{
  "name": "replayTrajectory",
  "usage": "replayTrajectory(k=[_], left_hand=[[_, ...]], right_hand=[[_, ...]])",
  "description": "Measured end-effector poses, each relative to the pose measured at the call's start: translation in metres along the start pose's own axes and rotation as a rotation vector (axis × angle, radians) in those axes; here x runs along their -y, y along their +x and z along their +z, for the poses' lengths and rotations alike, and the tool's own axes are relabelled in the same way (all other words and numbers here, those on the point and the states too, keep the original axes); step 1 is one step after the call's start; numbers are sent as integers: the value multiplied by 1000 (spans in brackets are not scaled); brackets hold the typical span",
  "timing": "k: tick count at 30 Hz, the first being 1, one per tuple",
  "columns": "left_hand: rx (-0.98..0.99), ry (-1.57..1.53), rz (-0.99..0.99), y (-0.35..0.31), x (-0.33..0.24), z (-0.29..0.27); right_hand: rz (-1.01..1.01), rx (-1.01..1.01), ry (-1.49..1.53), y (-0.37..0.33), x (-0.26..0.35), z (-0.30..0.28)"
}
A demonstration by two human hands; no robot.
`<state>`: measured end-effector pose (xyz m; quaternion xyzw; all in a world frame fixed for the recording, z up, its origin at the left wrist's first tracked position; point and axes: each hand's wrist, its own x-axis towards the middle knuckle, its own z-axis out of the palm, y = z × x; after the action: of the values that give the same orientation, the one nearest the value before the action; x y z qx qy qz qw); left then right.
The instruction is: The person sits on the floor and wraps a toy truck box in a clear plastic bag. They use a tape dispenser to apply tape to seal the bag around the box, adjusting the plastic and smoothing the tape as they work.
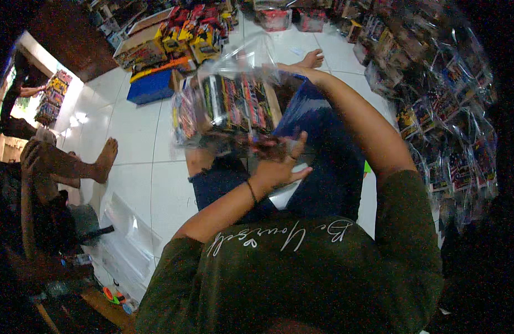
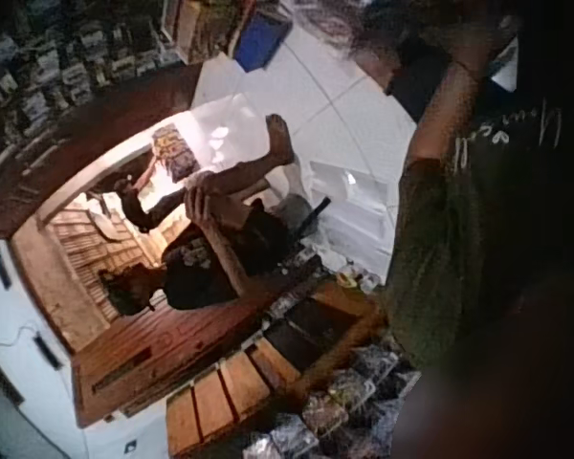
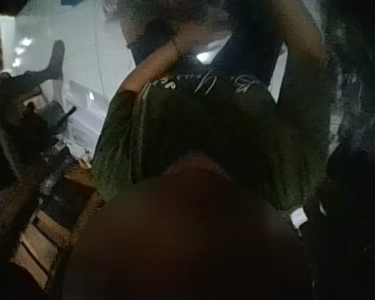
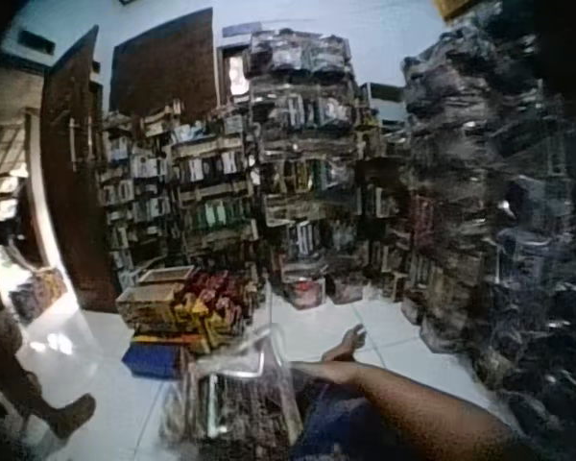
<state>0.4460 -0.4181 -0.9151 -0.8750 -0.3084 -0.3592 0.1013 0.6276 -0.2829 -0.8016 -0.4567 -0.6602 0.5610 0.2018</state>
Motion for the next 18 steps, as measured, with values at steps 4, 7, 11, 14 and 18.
replayTrajectory(k=[4, 7, 11, 14, 18], left_hand=[[582, -453, -55, -33, -28, 22], [524, -470, 15, -41, -32, 16], [1047, -1198, 7, -30, 11, -57], [919, -1567, -156, -15, 69, -135], [-127, -480, -523, 18, 102, -175]], right_hand=[[-48, 287, -361, 45, -18, 27], [13, 392, -348, 55, -14, 36], [-269, 202, -115, 24, 7, 24], [-515, 216, -274, -5, 34, 32], [-608, -84, -695, -15, 97, 72]])
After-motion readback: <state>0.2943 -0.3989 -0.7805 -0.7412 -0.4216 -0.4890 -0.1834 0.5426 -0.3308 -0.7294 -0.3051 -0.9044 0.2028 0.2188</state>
